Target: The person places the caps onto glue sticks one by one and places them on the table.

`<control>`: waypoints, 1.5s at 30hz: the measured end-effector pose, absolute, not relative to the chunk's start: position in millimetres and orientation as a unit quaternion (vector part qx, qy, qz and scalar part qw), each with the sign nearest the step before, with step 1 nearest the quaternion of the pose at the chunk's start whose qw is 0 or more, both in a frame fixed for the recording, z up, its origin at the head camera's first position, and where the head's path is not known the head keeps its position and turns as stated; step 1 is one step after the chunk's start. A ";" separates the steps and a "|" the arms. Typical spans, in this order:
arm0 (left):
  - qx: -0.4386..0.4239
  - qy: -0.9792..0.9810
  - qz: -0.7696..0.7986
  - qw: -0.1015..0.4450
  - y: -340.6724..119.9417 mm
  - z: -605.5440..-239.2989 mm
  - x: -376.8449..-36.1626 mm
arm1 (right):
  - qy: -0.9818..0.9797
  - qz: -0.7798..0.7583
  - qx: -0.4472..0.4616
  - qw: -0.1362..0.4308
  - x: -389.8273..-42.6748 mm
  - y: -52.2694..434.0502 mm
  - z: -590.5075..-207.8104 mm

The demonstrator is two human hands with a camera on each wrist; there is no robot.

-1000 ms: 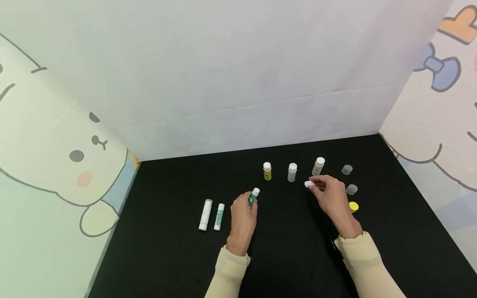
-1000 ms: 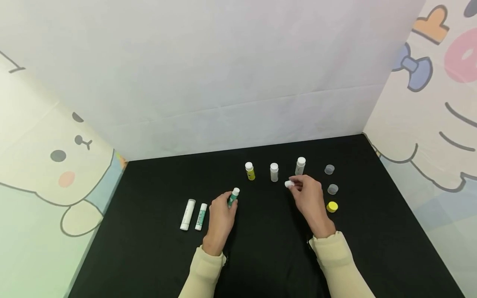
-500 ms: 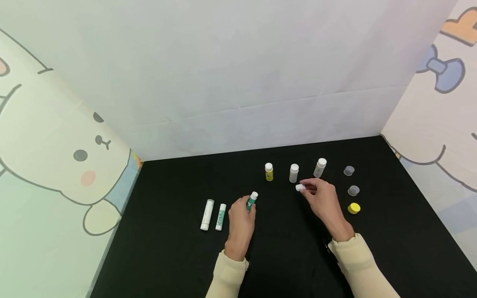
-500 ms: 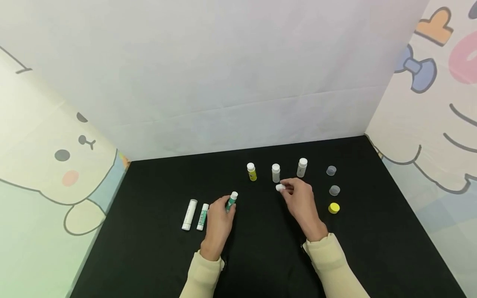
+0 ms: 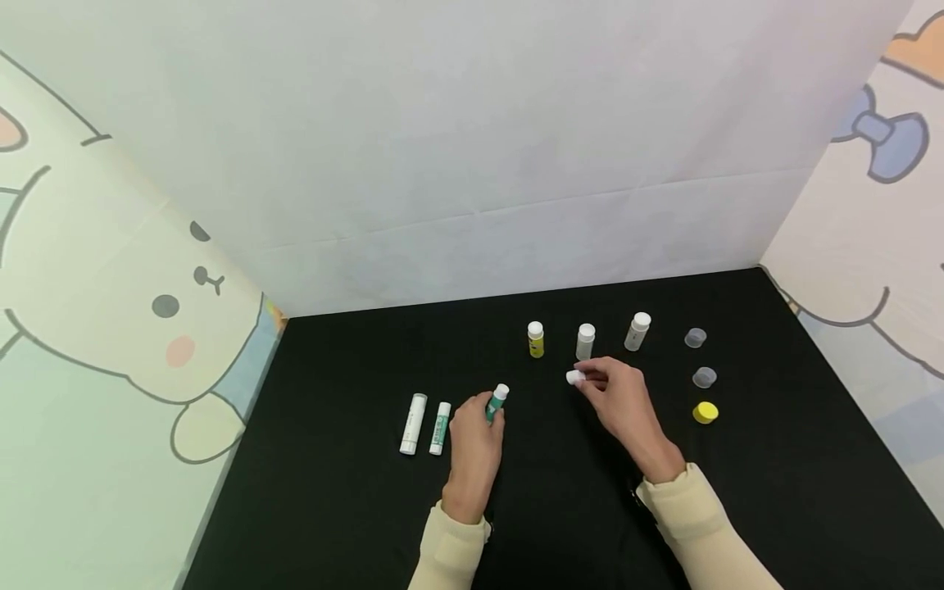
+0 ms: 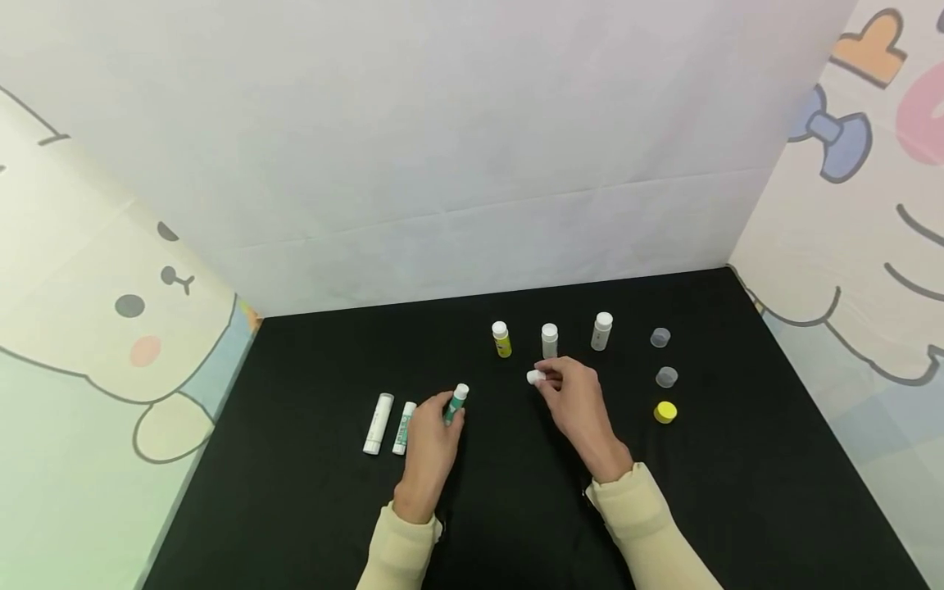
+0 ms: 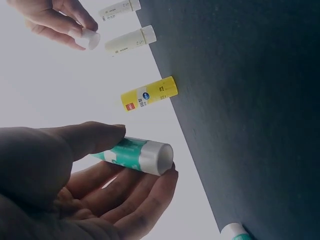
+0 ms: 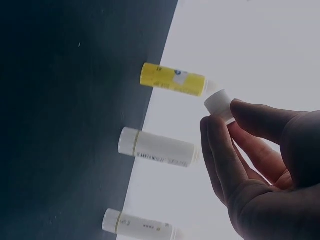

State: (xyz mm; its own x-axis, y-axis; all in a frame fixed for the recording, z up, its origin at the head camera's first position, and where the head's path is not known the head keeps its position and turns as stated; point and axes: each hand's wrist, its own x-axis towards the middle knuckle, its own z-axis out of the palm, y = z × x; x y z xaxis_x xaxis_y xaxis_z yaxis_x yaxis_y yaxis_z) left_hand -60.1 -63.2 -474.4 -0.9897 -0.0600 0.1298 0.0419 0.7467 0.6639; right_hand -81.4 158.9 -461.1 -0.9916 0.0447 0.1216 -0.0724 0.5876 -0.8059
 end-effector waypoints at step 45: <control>0.011 -0.939 -0.335 0.078 -73.6 -470.7 -47.3 | -0.854 0.511 0.091 0.027 -75.6 97.1 -462.5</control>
